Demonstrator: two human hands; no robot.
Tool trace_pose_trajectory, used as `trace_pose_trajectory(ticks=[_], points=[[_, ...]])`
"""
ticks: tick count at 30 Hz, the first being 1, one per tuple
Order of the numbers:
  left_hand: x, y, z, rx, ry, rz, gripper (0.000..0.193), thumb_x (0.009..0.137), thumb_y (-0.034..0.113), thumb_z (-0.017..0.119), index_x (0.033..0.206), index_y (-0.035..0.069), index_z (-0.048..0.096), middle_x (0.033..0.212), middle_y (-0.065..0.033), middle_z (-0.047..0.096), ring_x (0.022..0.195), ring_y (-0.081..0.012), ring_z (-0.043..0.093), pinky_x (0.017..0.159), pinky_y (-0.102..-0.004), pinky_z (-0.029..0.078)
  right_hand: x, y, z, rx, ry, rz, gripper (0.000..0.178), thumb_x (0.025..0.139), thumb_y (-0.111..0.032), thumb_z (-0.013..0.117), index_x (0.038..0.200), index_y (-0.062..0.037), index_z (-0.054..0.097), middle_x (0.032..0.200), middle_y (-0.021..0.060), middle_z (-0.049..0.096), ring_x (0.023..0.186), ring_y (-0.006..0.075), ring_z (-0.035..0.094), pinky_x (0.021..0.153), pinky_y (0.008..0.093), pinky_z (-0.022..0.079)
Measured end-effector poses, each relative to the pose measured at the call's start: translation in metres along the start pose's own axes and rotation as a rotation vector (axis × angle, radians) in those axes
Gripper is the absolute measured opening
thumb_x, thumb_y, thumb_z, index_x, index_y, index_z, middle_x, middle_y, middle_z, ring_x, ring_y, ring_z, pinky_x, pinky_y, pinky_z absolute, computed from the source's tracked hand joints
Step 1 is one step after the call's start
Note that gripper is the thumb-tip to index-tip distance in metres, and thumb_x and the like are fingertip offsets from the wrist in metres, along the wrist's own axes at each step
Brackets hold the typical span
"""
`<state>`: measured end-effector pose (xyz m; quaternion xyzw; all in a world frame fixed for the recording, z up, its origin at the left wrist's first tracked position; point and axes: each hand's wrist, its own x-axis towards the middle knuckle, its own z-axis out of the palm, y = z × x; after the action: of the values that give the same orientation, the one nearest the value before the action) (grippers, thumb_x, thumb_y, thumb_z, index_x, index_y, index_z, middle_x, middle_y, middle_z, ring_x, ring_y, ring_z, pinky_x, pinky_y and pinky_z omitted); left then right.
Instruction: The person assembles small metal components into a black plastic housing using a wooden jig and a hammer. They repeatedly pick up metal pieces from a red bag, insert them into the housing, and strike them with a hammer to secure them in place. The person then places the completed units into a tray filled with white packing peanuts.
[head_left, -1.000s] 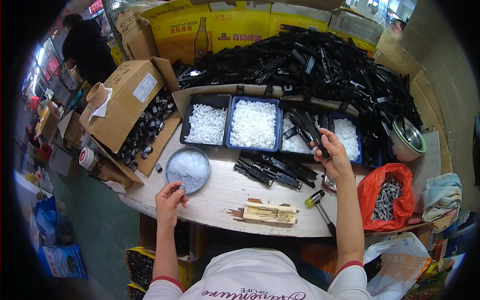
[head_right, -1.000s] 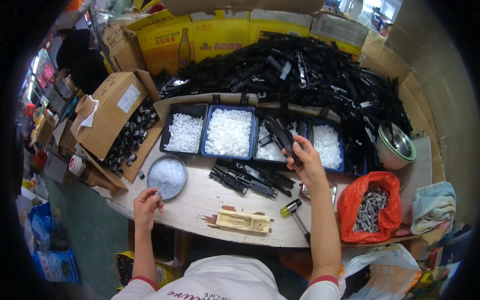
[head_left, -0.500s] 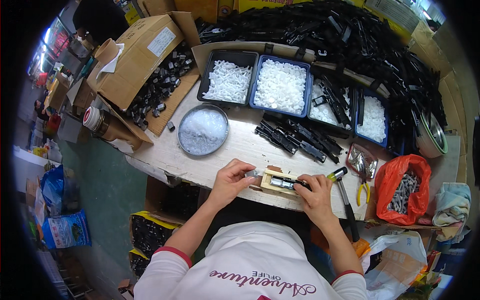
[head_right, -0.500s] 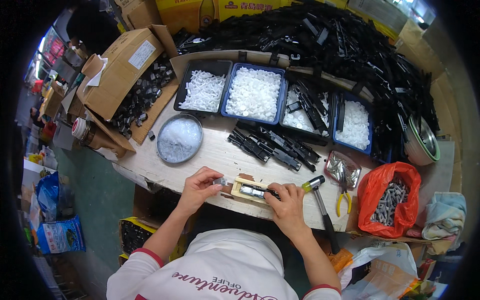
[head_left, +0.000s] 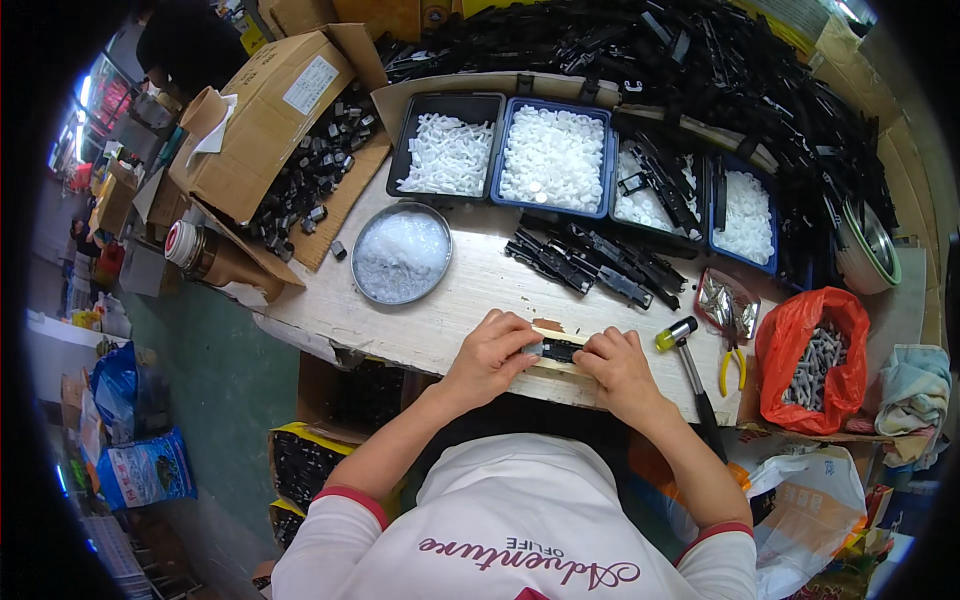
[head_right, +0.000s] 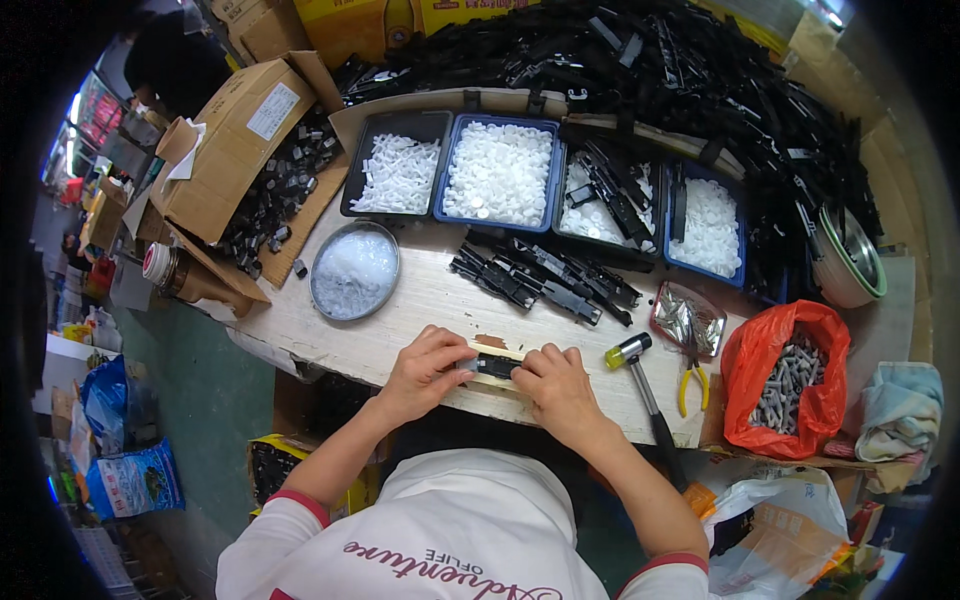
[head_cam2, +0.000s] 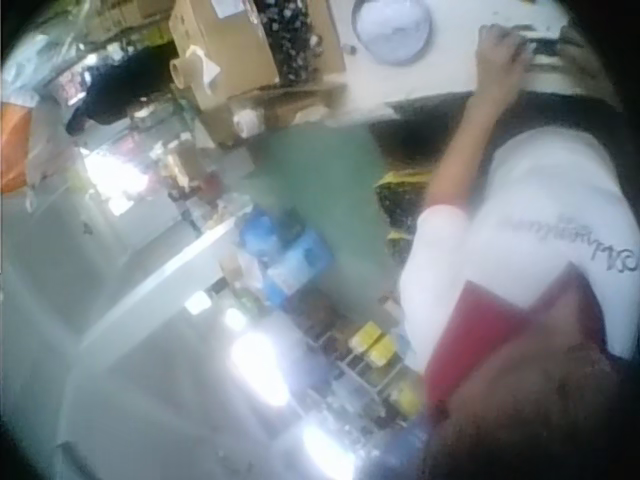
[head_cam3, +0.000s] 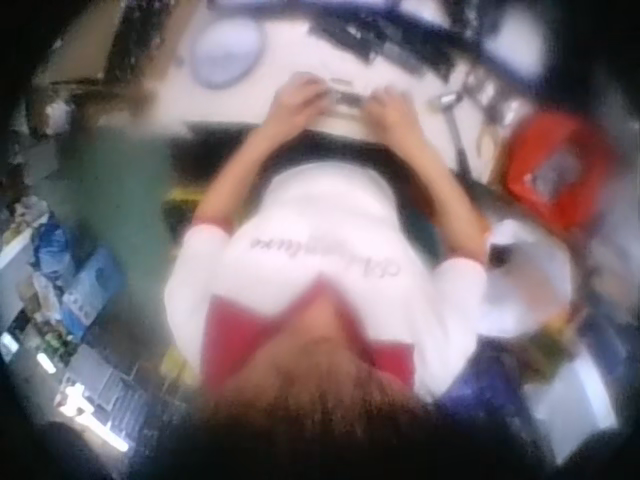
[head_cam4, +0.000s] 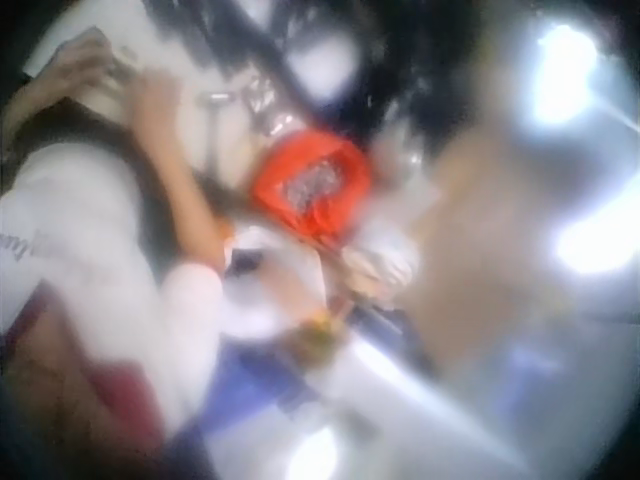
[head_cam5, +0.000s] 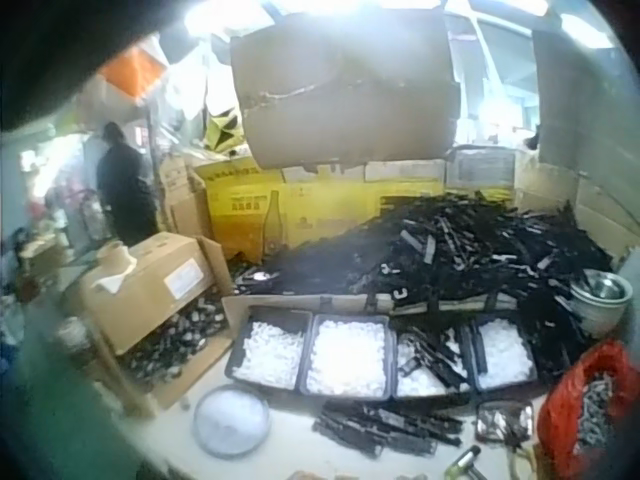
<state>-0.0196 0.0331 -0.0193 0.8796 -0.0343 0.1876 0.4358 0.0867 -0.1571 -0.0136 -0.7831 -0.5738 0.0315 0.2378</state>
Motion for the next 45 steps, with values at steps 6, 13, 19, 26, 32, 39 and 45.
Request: trace_pose_trajectory(ticks=[6, 13, 19, 26, 32, 39, 45], points=[[0.016, 0.002, 0.013, 0.197, -0.167, 0.132, 0.026, 0.064, 0.000, 0.068, 0.089, 0.000, 0.060, 0.088, -0.0092, 0.054, 0.079, -0.0228, 0.052, 0.065, -0.0313, 0.045, -0.001, 0.003, -0.001, 0.048, -0.004, -0.005, 0.024, 0.064, 0.002, 0.056, 0.085, -0.0072, 0.058, 0.080, 0.0040, 0.051, 0.081, 0.0211, 0.047, 0.070, 0.0339, 0.032], [0.012, -0.010, 0.013, -0.682, -0.025, -0.584, 0.011, 0.073, 0.001, 0.066, 0.084, 0.001, 0.063, 0.091, -0.0015, 0.047, 0.069, -0.0068, 0.050, 0.060, -0.0189, 0.045, -0.003, 0.002, -0.001, 0.053, -0.005, 0.002, 0.026, 0.063, 0.002, 0.057, 0.087, -0.0075, 0.058, 0.082, 0.0038, 0.051, 0.084, 0.0211, 0.047, 0.073, 0.0345, 0.032], [0.001, -0.018, 0.021, -0.662, 0.055, -0.521, 0.006, 0.075, 0.000, 0.065, 0.080, 0.001, 0.063, 0.091, -0.0015, 0.045, 0.068, -0.0052, 0.047, 0.060, -0.0158, 0.042, -0.002, 0.004, -0.001, 0.088, -0.002, 0.000, 0.027, 0.062, 0.003, 0.057, 0.087, -0.0072, 0.059, 0.081, 0.0037, 0.051, 0.082, 0.0209, 0.046, 0.071, 0.0337, 0.031], [0.011, -0.014, 0.016, -0.278, -0.058, -0.360, 0.007, 0.073, 0.001, 0.064, 0.080, 0.001, 0.062, 0.085, -0.0033, 0.048, 0.067, -0.0075, 0.049, 0.056, -0.0190, 0.041, -0.004, 0.012, -0.009, 0.179, 0.250, 0.067, 0.021, 0.067, 0.003, 0.056, 0.086, -0.0056, 0.058, 0.083, 0.0057, 0.055, 0.079, 0.0244, 0.051, 0.068, 0.0357, 0.037], [0.088, -0.028, 0.000, 0.149, 0.133, -0.171, 0.014, 0.071, 0.015, 0.069, 0.077, 0.003, 0.064, 0.074, -0.0105, 0.056, 0.057, -0.0192, 0.055, 0.053, -0.0289, 0.044, -0.047, 0.092, -0.050, -0.080, 0.444, 0.657, 0.013, 0.076, -0.003, 0.057, 0.088, 0.0008, 0.058, 0.083, 0.0159, 0.054, 0.077, 0.0327, 0.053, 0.068, 0.0397, 0.042], [0.186, -0.037, 0.018, 0.561, 0.130, -0.184, 0.026, 0.072, 0.026, 0.066, 0.074, 0.001, 0.062, 0.074, -0.0176, 0.057, 0.071, -0.0340, 0.059, 0.063, -0.0417, 0.046, -0.045, 0.125, -0.062, -0.382, 0.192, 0.803, 0.014, 0.073, -0.009, 0.059, 0.083, 0.0018, 0.057, 0.082, 0.0196, 0.054, 0.078, 0.0356, 0.054, 0.070, 0.0437, 0.043], [0.203, -0.051, 0.008, 0.512, -0.049, -0.214, 0.020, 0.068, 0.019, 0.068, 0.073, 0.000, 0.062, 0.073, -0.0192, 0.061, 0.070, -0.0343, 0.060, 0.064, -0.0416, 0.047, -0.038, 0.133, -0.062, -0.379, 0.139, 0.742, 0.009, 0.071, -0.004, 0.054, 0.078, 0.0010, 0.056, 0.077, 0.0181, 0.058, 0.078, 0.0346, 0.056, 0.070, 0.0413, 0.043]])
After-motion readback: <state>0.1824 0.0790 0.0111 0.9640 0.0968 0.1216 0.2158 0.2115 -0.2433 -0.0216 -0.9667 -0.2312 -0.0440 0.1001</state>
